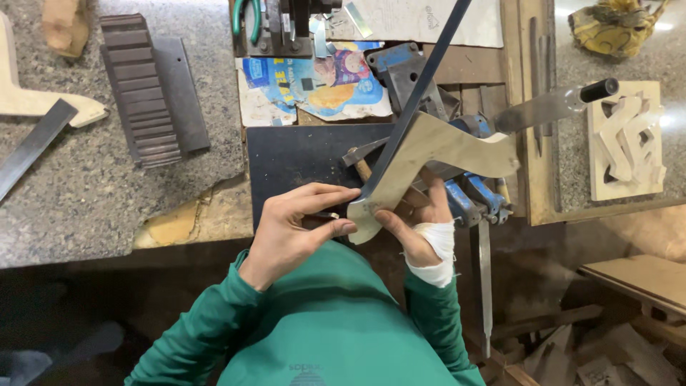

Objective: The person repeatedly aligns a dark metal bracket with a light wooden piece, checks the fit, and places the assembly into a blue vise. The person removes the assembly, inspects the joint, and repeats the alignment and clamping process multiple times.

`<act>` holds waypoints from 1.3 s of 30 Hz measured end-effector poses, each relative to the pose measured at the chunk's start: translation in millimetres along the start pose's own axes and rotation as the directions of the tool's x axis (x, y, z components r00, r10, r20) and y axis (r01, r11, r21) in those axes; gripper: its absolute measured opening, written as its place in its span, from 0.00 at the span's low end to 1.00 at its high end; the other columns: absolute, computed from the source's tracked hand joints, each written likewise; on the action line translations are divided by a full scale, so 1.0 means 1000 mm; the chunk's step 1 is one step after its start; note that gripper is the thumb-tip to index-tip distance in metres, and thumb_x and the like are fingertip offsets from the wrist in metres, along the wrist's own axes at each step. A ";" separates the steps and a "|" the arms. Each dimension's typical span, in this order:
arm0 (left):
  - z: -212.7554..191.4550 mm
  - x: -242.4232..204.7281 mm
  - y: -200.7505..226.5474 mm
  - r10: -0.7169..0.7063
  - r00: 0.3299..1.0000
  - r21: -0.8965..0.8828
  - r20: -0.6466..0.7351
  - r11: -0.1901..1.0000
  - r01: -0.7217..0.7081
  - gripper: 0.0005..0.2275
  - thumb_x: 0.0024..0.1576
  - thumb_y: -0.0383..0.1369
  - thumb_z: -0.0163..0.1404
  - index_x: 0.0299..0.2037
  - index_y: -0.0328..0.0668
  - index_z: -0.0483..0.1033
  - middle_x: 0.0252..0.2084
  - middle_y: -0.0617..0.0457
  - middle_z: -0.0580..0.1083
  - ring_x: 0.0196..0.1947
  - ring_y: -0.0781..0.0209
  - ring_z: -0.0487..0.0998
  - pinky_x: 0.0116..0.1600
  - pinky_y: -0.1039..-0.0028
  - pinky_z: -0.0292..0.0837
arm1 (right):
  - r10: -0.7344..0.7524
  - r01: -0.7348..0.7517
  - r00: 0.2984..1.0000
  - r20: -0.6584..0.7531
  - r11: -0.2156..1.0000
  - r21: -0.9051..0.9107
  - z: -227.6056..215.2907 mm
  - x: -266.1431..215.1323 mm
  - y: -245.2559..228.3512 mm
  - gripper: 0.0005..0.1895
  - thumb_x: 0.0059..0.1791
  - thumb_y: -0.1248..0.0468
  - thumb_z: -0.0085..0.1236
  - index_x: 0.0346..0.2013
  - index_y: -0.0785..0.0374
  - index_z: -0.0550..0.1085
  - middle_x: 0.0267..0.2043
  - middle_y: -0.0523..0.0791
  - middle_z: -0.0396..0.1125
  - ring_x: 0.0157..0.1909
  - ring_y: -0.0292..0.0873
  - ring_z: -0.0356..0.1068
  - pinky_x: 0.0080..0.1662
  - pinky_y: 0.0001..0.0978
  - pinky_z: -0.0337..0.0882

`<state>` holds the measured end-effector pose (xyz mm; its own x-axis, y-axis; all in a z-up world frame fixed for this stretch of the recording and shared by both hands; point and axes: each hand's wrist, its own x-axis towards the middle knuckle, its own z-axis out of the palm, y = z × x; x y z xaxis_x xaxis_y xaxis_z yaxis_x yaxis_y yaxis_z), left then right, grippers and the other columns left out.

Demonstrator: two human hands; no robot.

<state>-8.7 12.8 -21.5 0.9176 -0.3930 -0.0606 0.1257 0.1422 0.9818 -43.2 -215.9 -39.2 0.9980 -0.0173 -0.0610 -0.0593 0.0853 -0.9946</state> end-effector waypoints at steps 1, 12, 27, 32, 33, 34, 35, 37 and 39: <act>0.002 -0.002 0.001 -0.007 1.000 -0.026 0.005 1.000 0.007 0.17 0.55 0.19 0.58 0.55 0.34 0.79 0.52 0.51 0.78 0.46 0.64 0.85 0.49 0.79 0.83 | -0.005 0.005 1.000 0.005 1.000 0.007 0.000 -0.002 -0.003 0.47 0.47 0.75 0.65 0.75 0.63 0.48 0.59 0.58 0.69 0.59 0.49 0.73 0.60 0.41 0.73; 0.007 -0.014 0.007 0.031 0.999 0.024 -0.013 0.999 -0.031 0.17 0.56 0.19 0.57 0.56 0.35 0.79 0.53 0.51 0.77 0.46 0.65 0.85 0.47 0.80 0.83 | 0.052 -0.052 0.998 0.030 0.999 -0.002 0.003 -0.004 -0.015 0.46 0.46 0.76 0.65 0.73 0.67 0.50 0.58 0.59 0.70 0.58 0.50 0.74 0.59 0.42 0.73; 0.007 -0.027 0.007 -0.066 0.998 0.000 -0.014 0.998 0.066 0.21 0.57 0.21 0.57 0.62 0.39 0.75 0.52 0.52 0.78 0.45 0.68 0.83 0.47 0.79 0.81 | 0.068 -0.071 0.996 0.063 0.996 0.045 0.003 -0.003 -0.009 0.45 0.47 0.77 0.63 0.73 0.68 0.49 0.58 0.58 0.70 0.60 0.49 0.72 0.61 0.41 0.73; 0.018 -0.030 -0.010 -0.140 0.987 -0.164 -0.080 0.978 0.126 0.23 0.57 0.22 0.57 0.64 0.40 0.73 0.48 0.52 0.81 0.45 0.71 0.81 0.51 0.78 0.80 | 0.042 -0.043 0.999 0.014 0.996 0.083 0.010 -0.006 -0.007 0.44 0.48 0.76 0.63 0.73 0.68 0.50 0.59 0.58 0.70 0.60 0.49 0.72 0.60 0.40 0.73; 0.019 -0.029 -0.012 -0.146 0.985 -0.169 -0.096 0.977 0.129 0.23 0.57 0.22 0.57 0.65 0.39 0.73 0.48 0.50 0.81 0.45 0.71 0.81 0.51 0.78 0.80 | 0.040 -0.041 0.999 0.009 0.994 0.099 0.011 -0.005 -0.007 0.43 0.48 0.76 0.63 0.73 0.68 0.51 0.59 0.58 0.70 0.60 0.49 0.72 0.61 0.40 0.72; 0.021 -0.029 -0.014 -0.152 0.982 -0.174 -0.113 0.976 0.131 0.23 0.57 0.22 0.57 0.65 0.38 0.73 0.48 0.49 0.81 0.46 0.70 0.81 0.52 0.78 0.79 | 0.036 -0.037 0.999 0.012 0.996 0.078 0.011 -0.005 -0.008 0.43 0.48 0.76 0.64 0.73 0.68 0.51 0.59 0.58 0.70 0.60 0.49 0.72 0.61 0.40 0.72; 0.023 -0.030 -0.016 -0.161 0.978 -0.183 -0.130 0.974 0.136 0.23 0.57 0.22 0.58 0.65 0.38 0.73 0.49 0.48 0.81 0.46 0.70 0.80 0.52 0.77 0.79 | 0.036 -0.037 0.999 0.014 0.998 0.055 0.012 -0.006 -0.009 0.44 0.48 0.75 0.64 0.72 0.68 0.50 0.60 0.58 0.69 0.60 0.49 0.72 0.60 0.40 0.72; 0.023 -0.030 -0.017 -0.136 0.982 -0.183 -0.132 0.977 0.111 0.22 0.58 0.22 0.58 0.64 0.36 0.73 0.53 0.48 0.80 0.48 0.69 0.79 0.53 0.76 0.79 | 0.018 -0.018 1.000 0.025 1.000 0.023 0.013 -0.008 -0.010 0.43 0.48 0.75 0.64 0.72 0.68 0.51 0.61 0.58 0.69 0.61 0.49 0.72 0.61 0.40 0.72; 0.022 -0.030 -0.016 -0.125 0.984 -0.202 -0.127 0.975 0.097 0.22 0.58 0.21 0.57 0.65 0.34 0.72 0.56 0.47 0.78 0.52 0.66 0.78 0.55 0.74 0.79 | -0.014 0.014 0.999 0.037 1.000 0.002 0.015 -0.010 -0.011 0.42 0.49 0.74 0.64 0.71 0.68 0.51 0.64 0.58 0.68 0.62 0.49 0.72 0.63 0.40 0.72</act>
<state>-46.6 2.5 -31.2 0.9352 -0.2889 -0.2048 0.2879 0.2836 0.9147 -52.5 -201.7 -26.7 0.9989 0.0187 -0.0438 -0.0452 0.0875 -0.9951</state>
